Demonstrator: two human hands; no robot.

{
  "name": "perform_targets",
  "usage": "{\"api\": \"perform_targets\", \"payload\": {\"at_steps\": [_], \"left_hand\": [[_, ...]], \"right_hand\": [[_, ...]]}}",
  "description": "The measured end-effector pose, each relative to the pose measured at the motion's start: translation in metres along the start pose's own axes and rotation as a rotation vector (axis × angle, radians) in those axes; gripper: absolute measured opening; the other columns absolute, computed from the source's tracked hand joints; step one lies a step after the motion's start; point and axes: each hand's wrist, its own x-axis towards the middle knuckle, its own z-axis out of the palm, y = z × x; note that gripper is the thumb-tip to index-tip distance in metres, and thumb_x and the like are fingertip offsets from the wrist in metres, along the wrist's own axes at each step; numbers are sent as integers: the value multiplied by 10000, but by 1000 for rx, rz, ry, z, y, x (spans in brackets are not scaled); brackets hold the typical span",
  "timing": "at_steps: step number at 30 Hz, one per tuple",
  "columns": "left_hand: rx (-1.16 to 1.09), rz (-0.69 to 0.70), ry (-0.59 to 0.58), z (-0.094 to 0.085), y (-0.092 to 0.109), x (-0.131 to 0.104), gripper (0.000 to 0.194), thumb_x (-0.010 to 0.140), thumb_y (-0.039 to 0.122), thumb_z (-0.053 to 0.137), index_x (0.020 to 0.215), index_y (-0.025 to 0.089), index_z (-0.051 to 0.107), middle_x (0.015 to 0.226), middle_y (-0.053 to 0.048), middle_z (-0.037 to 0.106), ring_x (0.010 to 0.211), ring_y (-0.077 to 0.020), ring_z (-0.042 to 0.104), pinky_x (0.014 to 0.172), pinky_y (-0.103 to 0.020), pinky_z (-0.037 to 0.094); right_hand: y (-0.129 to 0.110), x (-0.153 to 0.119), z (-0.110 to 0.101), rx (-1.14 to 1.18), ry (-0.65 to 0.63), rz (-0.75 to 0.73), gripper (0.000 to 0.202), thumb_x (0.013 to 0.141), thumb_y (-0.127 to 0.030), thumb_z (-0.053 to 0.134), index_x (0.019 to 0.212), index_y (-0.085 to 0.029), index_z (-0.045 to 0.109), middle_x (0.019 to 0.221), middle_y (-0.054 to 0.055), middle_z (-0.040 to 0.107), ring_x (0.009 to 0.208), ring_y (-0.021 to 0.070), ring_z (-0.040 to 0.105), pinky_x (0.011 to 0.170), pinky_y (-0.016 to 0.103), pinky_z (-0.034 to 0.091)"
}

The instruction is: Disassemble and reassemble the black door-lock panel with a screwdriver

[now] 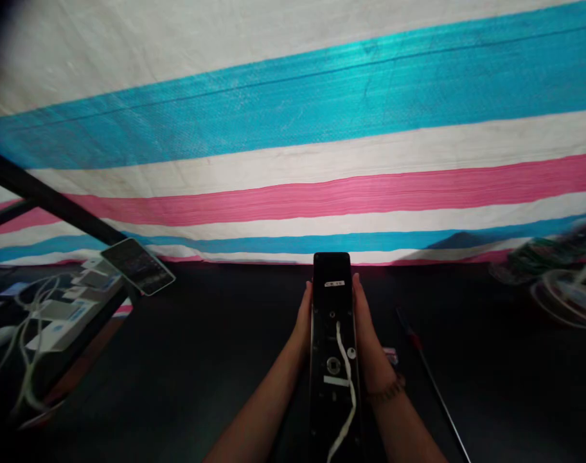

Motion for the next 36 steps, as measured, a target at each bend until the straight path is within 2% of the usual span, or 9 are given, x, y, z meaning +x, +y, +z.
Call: {"api": "perform_targets", "payload": {"at_steps": [5,9,13,17,21,24,28,31,36], "left_hand": [[86,105,38,1,1,-2,633,742,693,720,1082,160,752,1109,-104,767,1133,-306,676,1014,-386,491],[62,119,52,-2,-5,-5,664,696,717,744,1067,167,741,1104,-107,759,1114,-300,679,1003,-383,493],[57,113,103,-6,-10,-8,657,692,670,779,1126,182,710,1095,-103,752,1069,-296,695,957,-384,521],[45,34,55,-6,-10,-7,712,720,680,745,1197,154,693,1039,-123,765,969,-313,728,892,-401,549],[-9,-21,-20,-3,-7,-6,768,720,698,728,1244,138,680,1035,-150,772,961,-332,739,883,-420,557],[-50,-40,-53,-1,-4,-8,750,729,691,717,1224,128,695,1035,-157,776,977,-342,737,888,-425,563],[-52,-52,-18,1,-2,-11,690,750,667,703,1162,114,717,973,-144,786,950,-339,740,864,-423,575],[-59,-85,16,0,-1,-10,617,802,646,652,1094,109,739,906,-132,789,938,-331,742,859,-416,577],[-79,-99,56,-2,0,-6,540,881,586,565,1027,102,754,865,-124,790,924,-314,746,872,-402,572]], "right_hand": [[-1,-1,-2,112,-27,124,793,811,-841,483,1152,-167,725,922,123,778,926,336,737,828,471,591],[-2,-3,-4,141,-34,210,792,838,-816,452,1186,-155,715,957,137,779,952,339,738,843,467,592],[-3,-5,-3,145,9,200,758,842,-787,478,1177,-154,727,932,141,782,952,349,741,834,461,603],[1,-3,-3,110,98,147,697,851,-736,519,1165,-153,736,904,136,784,940,366,744,806,476,614],[8,0,-6,105,105,177,663,871,-720,501,1155,-173,744,904,131,787,925,357,749,787,463,622],[13,2,-8,193,117,211,607,832,-679,603,1164,-190,739,898,99,793,925,344,751,797,440,626],[16,5,-7,291,175,215,527,766,-602,725,1119,-211,750,868,55,796,922,329,753,801,409,632],[18,8,-6,262,246,176,472,740,-585,753,1031,-214,767,840,44,793,920,326,752,788,397,635],[22,16,-6,193,283,174,431,710,-600,745,889,-209,754,775,50,775,921,327,744,748,397,633]]}}
